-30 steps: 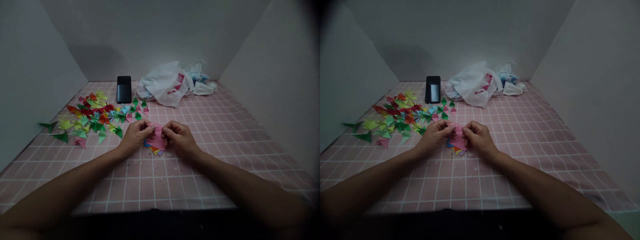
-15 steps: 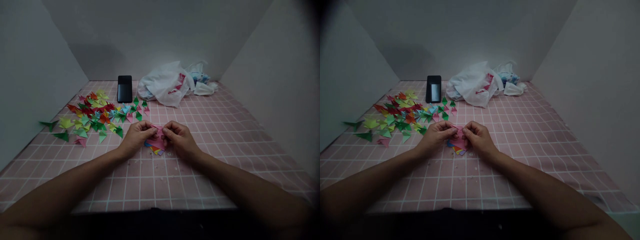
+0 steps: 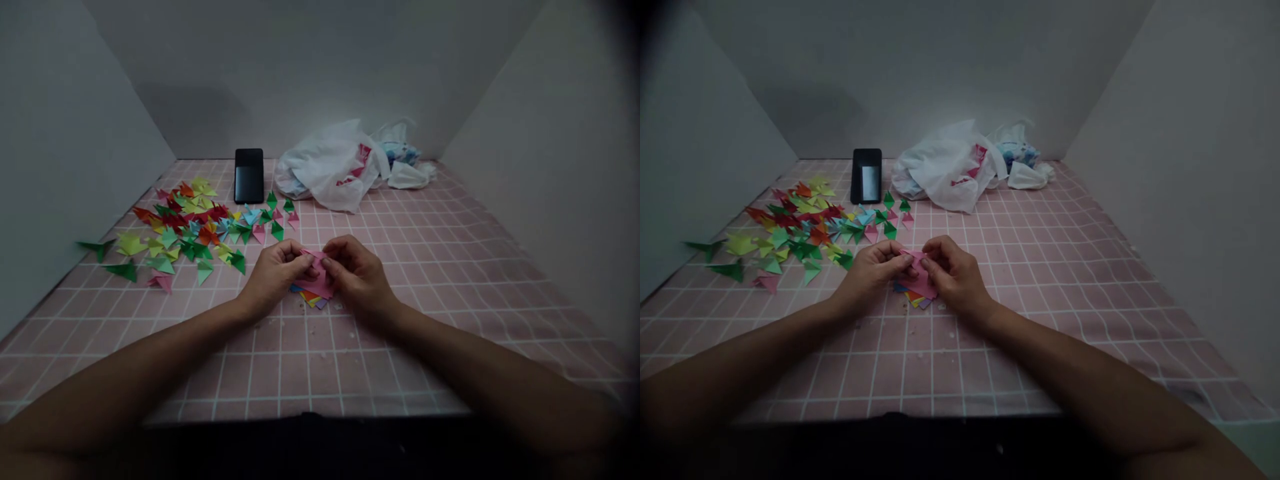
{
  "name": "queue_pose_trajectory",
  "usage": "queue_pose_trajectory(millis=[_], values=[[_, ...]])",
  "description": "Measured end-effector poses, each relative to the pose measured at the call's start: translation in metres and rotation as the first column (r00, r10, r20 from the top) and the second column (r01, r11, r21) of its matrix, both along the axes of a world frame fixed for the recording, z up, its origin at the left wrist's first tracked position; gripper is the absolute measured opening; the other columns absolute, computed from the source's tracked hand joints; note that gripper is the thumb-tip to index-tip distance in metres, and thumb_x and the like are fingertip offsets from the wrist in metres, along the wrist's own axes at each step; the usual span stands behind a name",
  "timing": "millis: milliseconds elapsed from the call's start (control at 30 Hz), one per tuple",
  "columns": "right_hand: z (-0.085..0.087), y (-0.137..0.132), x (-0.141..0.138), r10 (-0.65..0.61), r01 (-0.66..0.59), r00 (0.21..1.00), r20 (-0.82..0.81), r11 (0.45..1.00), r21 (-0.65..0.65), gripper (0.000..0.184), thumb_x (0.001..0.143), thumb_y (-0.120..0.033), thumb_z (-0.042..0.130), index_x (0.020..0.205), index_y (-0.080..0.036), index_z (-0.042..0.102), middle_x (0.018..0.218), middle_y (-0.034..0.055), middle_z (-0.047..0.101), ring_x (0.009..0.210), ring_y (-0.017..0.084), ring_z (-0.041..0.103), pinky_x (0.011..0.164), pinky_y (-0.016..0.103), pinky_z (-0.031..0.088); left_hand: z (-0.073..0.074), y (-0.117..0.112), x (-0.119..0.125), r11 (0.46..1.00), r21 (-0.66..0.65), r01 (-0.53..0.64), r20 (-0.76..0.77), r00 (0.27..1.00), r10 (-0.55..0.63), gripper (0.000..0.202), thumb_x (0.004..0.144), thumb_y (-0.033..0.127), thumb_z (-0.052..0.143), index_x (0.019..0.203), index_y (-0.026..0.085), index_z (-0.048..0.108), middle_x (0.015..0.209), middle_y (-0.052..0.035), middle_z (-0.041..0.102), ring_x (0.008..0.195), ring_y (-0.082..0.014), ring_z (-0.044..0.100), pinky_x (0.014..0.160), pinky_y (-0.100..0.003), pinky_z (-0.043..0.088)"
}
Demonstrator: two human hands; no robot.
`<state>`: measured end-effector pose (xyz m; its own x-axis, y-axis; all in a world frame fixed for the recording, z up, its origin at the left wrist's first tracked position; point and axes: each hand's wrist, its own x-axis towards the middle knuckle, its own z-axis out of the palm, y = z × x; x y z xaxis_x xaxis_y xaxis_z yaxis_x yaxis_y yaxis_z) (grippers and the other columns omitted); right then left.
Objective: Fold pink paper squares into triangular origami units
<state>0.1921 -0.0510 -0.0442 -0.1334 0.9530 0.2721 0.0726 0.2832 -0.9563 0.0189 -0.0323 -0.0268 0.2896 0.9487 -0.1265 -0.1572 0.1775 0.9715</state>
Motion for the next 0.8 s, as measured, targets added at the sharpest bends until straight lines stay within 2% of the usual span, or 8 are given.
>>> queue_pose_trajectory(millis=[200,300,533,667,800], values=[[-0.0015,-0.0011,0.0016,-0.053,0.030,0.988,0.142,0.986,0.163,0.011,0.090,-0.017,0.062,0.099,-0.022,0.062,0.085,-0.0009,0.062,0.072,0.012,0.059,0.064,0.027,0.047,-0.0024,-0.0003,0.0008,0.999,0.009,0.037,0.016,0.999,-0.037,0.029,0.071,0.035,0.081,0.080,0.016,0.061,0.063,-0.0003,0.072,0.061,-0.0136,0.071,0.068,-0.027,0.060],[-0.0013,-0.0008,0.0018,-0.049,0.024,0.986,0.157,0.987,0.157,0.010,0.091,-0.018,0.062,0.100,-0.022,0.062,0.090,0.0005,0.064,0.076,0.013,0.061,0.067,0.028,0.049,-0.0024,-0.0004,0.0008,0.999,0.019,0.032,0.022,0.999,-0.032,0.028,0.072,0.034,0.081,0.081,0.016,0.061,0.064,-0.0004,0.072,0.061,-0.0136,0.071,0.068,-0.027,0.060],[0.0005,-0.0001,0.0018,-0.034,0.014,0.988,0.151,0.991,0.130,0.010,0.090,-0.017,0.061,0.099,-0.022,0.063,0.087,-0.0003,0.063,0.070,0.012,0.059,0.064,0.027,0.048,-0.0027,-0.0021,0.0008,1.000,0.025,0.014,0.009,1.000,-0.014,0.025,0.073,0.032,0.079,0.081,0.016,0.061,0.065,-0.0011,0.072,0.063,-0.0148,0.072,0.071,-0.029,0.061],[0.0008,0.0001,0.0024,-0.032,0.006,0.986,0.165,0.988,0.152,0.011,0.090,-0.015,0.061,0.099,-0.021,0.063,0.086,-0.0004,0.064,0.070,0.012,0.059,0.065,0.027,0.048,-0.0029,-0.0026,0.0005,1.000,0.026,0.003,0.008,1.000,-0.004,0.026,0.073,0.033,0.079,0.081,0.016,0.062,0.066,-0.0014,0.073,0.064,-0.0154,0.073,0.071,-0.029,0.060],[0.0012,0.0015,0.0041,-0.085,0.025,0.962,0.259,0.974,0.226,0.010,0.091,-0.015,0.061,0.097,-0.021,0.066,0.087,0.0014,0.066,0.073,0.014,0.061,0.067,0.028,0.049,-0.0026,-0.0020,0.0001,0.999,0.033,0.019,-0.011,1.000,-0.018,0.029,0.071,0.036,0.081,0.081,0.015,0.063,0.065,-0.0012,0.072,0.064,-0.0158,0.072,0.071,-0.029,0.060]])
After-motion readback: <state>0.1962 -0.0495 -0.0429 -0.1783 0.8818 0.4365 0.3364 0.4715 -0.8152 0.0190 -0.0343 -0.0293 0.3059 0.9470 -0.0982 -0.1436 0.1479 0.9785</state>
